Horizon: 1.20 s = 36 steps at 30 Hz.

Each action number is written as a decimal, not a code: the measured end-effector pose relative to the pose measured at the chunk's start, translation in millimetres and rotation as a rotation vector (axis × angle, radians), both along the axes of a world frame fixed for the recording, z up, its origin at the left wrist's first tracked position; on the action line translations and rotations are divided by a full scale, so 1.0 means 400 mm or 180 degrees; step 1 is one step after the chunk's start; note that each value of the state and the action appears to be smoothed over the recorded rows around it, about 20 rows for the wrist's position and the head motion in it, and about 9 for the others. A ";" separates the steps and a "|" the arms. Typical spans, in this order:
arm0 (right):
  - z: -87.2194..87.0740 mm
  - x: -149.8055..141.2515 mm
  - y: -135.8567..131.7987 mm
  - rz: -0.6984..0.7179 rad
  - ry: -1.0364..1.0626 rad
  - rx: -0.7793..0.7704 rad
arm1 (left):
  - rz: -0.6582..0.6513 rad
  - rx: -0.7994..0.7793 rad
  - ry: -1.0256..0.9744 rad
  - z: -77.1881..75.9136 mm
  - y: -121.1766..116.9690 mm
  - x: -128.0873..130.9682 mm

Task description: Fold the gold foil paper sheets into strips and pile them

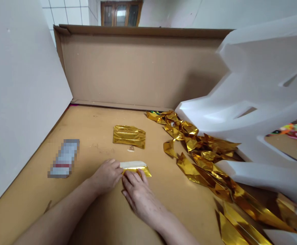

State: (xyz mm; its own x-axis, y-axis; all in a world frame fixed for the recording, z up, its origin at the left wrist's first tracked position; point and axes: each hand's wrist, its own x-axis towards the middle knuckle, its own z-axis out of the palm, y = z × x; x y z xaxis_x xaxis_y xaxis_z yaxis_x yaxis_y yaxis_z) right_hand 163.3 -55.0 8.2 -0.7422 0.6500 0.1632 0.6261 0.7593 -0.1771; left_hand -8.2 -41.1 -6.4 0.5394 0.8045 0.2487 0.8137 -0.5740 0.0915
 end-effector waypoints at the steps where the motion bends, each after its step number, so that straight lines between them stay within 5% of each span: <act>1: 0.000 -0.002 -0.001 -0.0004 0.0000 -0.0034 | -0.0002 0.0006 0.0004 0.000 0.000 -0.001; 7: 0.029 0.037 0.031 -0.0026 -0.0129 -0.0231 | -0.0055 0.0057 0.0034 -0.011 0.004 -0.008; 15: 0.086 0.127 0.092 -0.0682 -0.0575 -0.0366 | -0.0030 0.0044 0.0013 -0.005 0.003 -0.005; 36: 0.079 0.105 0.083 -0.0848 -0.0350 -0.0418 | -0.0170 -0.0050 -0.0262 -0.009 -0.006 0.004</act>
State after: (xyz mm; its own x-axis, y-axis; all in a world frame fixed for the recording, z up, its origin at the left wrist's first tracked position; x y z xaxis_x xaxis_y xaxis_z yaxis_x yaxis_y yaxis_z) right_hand 205.4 -21.8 40.0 -0.5513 0.8342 -0.0068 0.8209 0.5410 -0.1831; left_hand -6.5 -43.3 -9.9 0.5600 0.7793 0.2814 0.7714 -0.6143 0.1661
